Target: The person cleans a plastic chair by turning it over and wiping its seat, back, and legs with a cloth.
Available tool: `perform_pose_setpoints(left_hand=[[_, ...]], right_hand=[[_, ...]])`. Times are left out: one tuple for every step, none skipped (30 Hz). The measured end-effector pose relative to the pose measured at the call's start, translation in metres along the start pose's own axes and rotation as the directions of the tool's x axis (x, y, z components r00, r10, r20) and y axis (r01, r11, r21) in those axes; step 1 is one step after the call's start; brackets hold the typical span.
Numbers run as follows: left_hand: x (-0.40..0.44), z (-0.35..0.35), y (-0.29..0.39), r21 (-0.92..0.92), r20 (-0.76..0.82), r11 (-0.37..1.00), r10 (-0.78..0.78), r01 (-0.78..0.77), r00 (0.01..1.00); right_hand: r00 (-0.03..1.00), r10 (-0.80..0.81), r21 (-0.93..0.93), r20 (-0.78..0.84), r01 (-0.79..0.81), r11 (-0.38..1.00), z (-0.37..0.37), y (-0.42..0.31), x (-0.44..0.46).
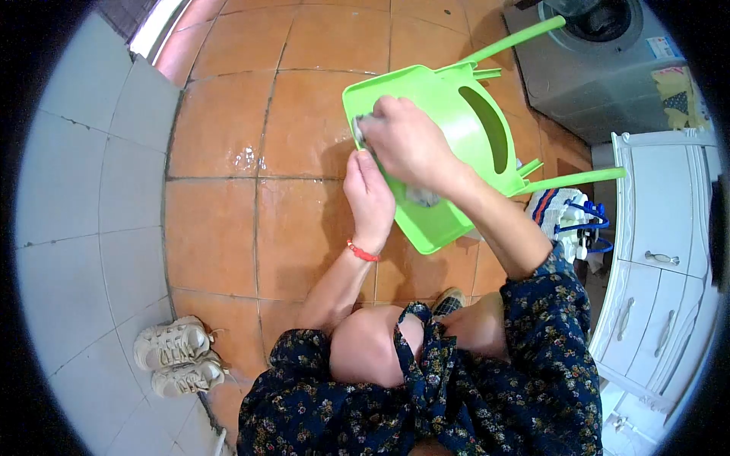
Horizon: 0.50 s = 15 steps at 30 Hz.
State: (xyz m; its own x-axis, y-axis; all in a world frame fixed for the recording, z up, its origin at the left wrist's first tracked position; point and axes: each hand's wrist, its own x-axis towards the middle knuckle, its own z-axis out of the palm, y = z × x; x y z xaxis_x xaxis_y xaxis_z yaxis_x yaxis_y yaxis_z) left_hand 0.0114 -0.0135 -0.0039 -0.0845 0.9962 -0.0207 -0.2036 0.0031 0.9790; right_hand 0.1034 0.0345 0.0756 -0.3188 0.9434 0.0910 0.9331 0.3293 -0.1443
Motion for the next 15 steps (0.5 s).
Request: perform_pose_setpoints(left_hand=[[0.002,0.002,-0.001,-0.07,-0.024,0.997,-0.035,0.034,0.999],[0.003,0.004,-0.002,-0.14,-0.043,0.988,-0.072,0.065,0.996],[0.0,0.002,0.002,-0.143,0.0,0.984,-0.112,0.111,0.994],[0.0,0.002,0.001,-0.174,0.004,0.977,-0.126,0.125,0.992],[0.001,0.003,-0.001,-0.201,0.011,0.97,-0.14,0.14,0.99],[0.001,0.004,-0.002,-0.225,0.024,0.962,-0.156,0.158,0.987],[0.005,0.004,-0.003,-0.244,0.025,0.954,-0.172,0.173,0.985],[0.012,0.002,-0.004,-0.267,0.03,0.946,-0.184,0.185,0.982],[0.015,-0.001,0.003,-0.234,0.057,0.947,-0.212,0.219,0.976],[0.019,-0.002,0.004,-0.211,0.044,0.966,-0.141,0.147,0.989],[0.021,-0.001,0.004,-0.211,0.003,0.963,-0.168,0.165,0.986],[0.022,-0.001,0.019,-0.241,0.115,0.941,-0.214,0.236,0.97],[0.026,0.0,0.02,-0.286,0.128,0.928,-0.212,0.241,0.969],[0.033,-0.001,0.018,-0.23,0.127,0.935,-0.245,0.269,0.961],[0.037,0.002,0.026,-0.23,0.132,0.952,-0.177,0.204,0.975]], right_hand=[[0.999,-0.015,0.046,-0.031,0.016,0.999,0.0,-0.004,-0.012],[0.998,-0.027,0.091,-0.063,0.033,0.995,0.002,-0.006,-0.026],[0.995,-0.036,0.136,-0.089,0.048,0.99,0.0,-0.008,-0.038],[0.998,-0.039,0.115,-0.056,0.045,0.992,-0.004,-0.008,-0.046],[0.999,-0.037,0.097,-0.025,0.039,0.995,-0.011,-0.008,-0.052],[1.0,-0.028,0.079,0.005,0.028,0.996,-0.018,-0.007,-0.062],[1.0,-0.011,0.12,0.007,0.01,0.993,-0.021,-0.003,-0.078],[1.0,0.005,0.155,0.006,-0.006,0.988,-0.023,0.005,-0.096],[1.0,0.025,0.187,0.006,-0.026,0.982,-0.026,0.016,-0.115],[0.987,0.153,0.251,-0.039,-0.139,0.958,-0.03,0.029,-0.135],[0.946,0.29,0.38,-0.145,-0.217,0.899,-0.038,0.044,-0.155],[0.873,0.451,0.463,-0.186,-0.326,0.824,-0.05,0.055,-0.179],[0.79,0.549,0.546,-0.275,-0.342,0.765,-0.053,0.073,-0.204],[0.586,0.799,0.778,-0.132,-0.438,0.45,-0.067,0.073,-0.223],[0.478,0.87,0.89,-0.118,-0.338,0.306,-0.07,0.084,-0.244]])
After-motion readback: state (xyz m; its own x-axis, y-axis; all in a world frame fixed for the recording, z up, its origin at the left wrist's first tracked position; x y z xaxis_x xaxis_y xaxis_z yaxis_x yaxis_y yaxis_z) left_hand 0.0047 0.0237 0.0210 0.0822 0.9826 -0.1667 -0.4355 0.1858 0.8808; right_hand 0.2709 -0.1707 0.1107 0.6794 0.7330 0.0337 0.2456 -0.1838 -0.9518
